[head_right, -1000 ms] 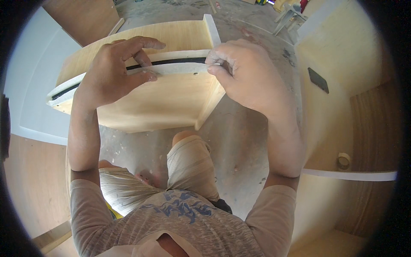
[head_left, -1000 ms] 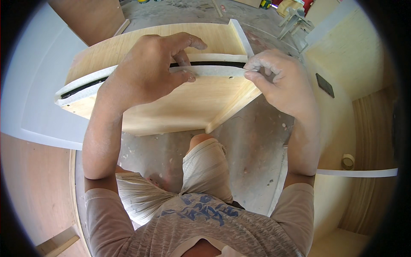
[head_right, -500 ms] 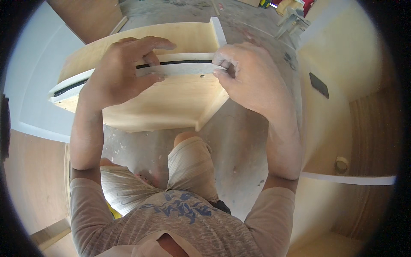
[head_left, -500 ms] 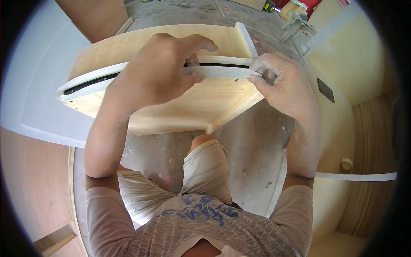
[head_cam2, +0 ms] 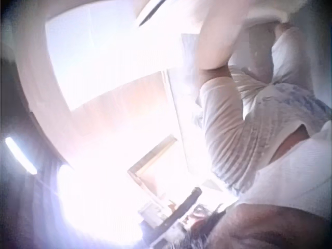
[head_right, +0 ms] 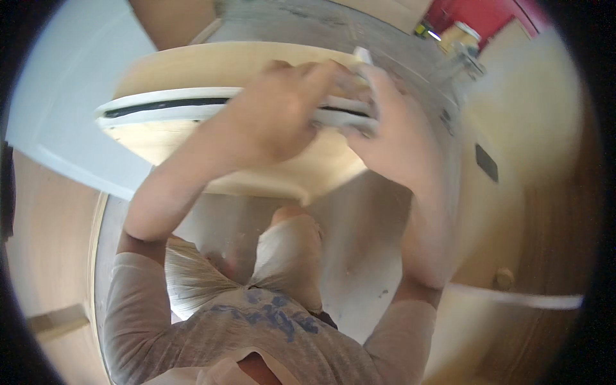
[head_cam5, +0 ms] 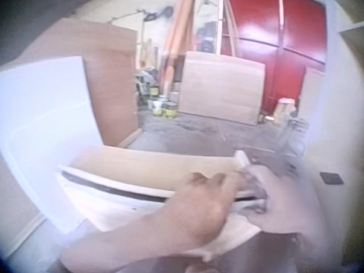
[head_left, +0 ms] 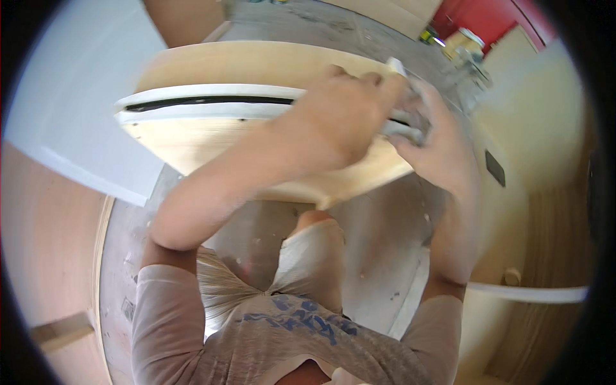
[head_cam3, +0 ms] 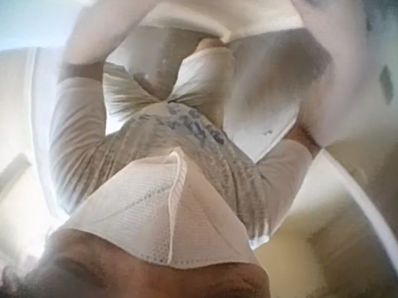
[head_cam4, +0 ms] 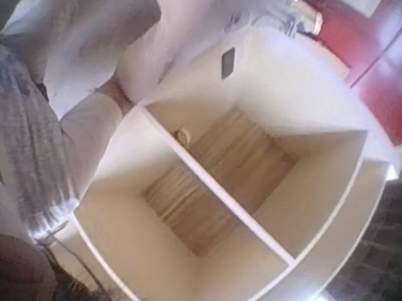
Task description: The person applies masking tape along the metal runner of a wooden drawer, smoothing it down by hand and using a tool to press it into place.
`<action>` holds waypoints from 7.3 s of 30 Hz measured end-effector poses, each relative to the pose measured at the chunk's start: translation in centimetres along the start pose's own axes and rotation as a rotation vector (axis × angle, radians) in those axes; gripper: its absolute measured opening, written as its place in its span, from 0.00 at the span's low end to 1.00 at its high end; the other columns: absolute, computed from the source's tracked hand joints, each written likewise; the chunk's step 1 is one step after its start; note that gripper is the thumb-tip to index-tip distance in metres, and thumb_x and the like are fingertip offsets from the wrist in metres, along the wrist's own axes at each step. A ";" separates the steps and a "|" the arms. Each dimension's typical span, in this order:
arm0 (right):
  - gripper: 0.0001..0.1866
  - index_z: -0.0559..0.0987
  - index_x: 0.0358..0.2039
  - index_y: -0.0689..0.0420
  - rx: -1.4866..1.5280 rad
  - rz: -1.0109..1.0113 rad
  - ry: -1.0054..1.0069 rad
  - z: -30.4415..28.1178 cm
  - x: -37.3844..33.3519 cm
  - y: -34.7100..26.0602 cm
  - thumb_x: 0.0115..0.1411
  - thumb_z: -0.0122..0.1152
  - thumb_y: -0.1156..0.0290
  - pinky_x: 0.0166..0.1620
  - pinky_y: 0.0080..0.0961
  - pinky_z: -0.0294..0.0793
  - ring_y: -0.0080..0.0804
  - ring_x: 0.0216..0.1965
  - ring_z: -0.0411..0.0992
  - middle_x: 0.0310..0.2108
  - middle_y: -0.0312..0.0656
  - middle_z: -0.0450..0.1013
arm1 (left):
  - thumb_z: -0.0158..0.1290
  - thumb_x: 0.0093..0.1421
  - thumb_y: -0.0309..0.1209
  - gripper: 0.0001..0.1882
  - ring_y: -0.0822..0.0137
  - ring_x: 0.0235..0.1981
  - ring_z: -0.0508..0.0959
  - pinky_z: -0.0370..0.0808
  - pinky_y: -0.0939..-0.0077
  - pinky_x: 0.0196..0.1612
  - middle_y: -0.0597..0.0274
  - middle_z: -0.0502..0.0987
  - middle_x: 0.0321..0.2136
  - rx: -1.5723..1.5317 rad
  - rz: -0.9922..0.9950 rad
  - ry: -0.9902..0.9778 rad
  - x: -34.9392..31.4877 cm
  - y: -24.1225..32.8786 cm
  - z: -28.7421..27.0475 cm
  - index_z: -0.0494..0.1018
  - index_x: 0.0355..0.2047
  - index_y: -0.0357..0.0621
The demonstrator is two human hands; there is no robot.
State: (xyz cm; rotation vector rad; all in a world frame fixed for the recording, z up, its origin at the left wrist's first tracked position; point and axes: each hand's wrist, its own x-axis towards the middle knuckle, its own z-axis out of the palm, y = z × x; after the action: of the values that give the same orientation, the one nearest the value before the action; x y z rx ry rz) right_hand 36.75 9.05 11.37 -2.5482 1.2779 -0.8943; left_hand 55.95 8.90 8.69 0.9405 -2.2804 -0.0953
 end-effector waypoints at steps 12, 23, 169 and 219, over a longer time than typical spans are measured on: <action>0.32 0.69 0.55 0.51 0.140 0.100 -0.021 1.0 -0.5 -0.2 0.47 0.64 0.78 0.46 0.31 0.72 0.39 0.42 0.75 0.40 0.46 0.75 | 0.56 0.44 0.23 0.37 0.48 0.40 0.76 0.69 0.59 0.50 0.47 0.77 0.33 0.072 -0.170 -0.241 -3.4 -2.5 -7.4 0.59 0.57 0.48; 0.28 0.72 0.52 0.51 -0.037 -0.024 -0.014 1.3 -0.1 -0.9 0.47 0.64 0.77 0.48 0.34 0.71 0.41 0.44 0.73 0.39 0.47 0.75 | 0.59 0.43 0.26 0.35 0.52 0.42 0.76 0.73 0.60 0.46 0.51 0.77 0.34 0.120 -0.118 -0.215 -4.4 -3.7 -8.8 0.63 0.55 0.53; 0.12 0.79 0.33 0.57 -0.274 -0.389 0.271 10.5 2.4 -8.6 0.45 0.60 0.82 0.37 0.31 0.72 0.38 0.34 0.71 0.31 0.40 0.71 | 0.50 0.56 0.14 0.12 0.63 0.51 0.74 0.70 0.70 0.54 0.54 0.77 0.45 -0.681 -0.473 0.310 -19.6 -14.5 -16.4 0.72 0.41 0.35; 0.13 0.80 0.37 0.59 -0.287 -0.250 -0.029 0.1 -1.7 0.2 0.49 0.59 0.85 0.40 0.31 0.71 0.41 0.37 0.72 0.35 0.43 0.73 | 0.52 0.47 0.14 0.13 0.58 0.44 0.72 0.69 0.68 0.46 0.55 0.73 0.37 0.109 -0.229 0.133 -17.8 -10.9 -16.5 0.78 0.34 0.37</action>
State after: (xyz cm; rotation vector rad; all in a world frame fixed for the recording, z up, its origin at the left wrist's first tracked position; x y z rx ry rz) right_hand 35.88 10.25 10.48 -2.9854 1.1710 -0.7578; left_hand 81.76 15.28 8.50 1.2258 -2.0666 -0.0063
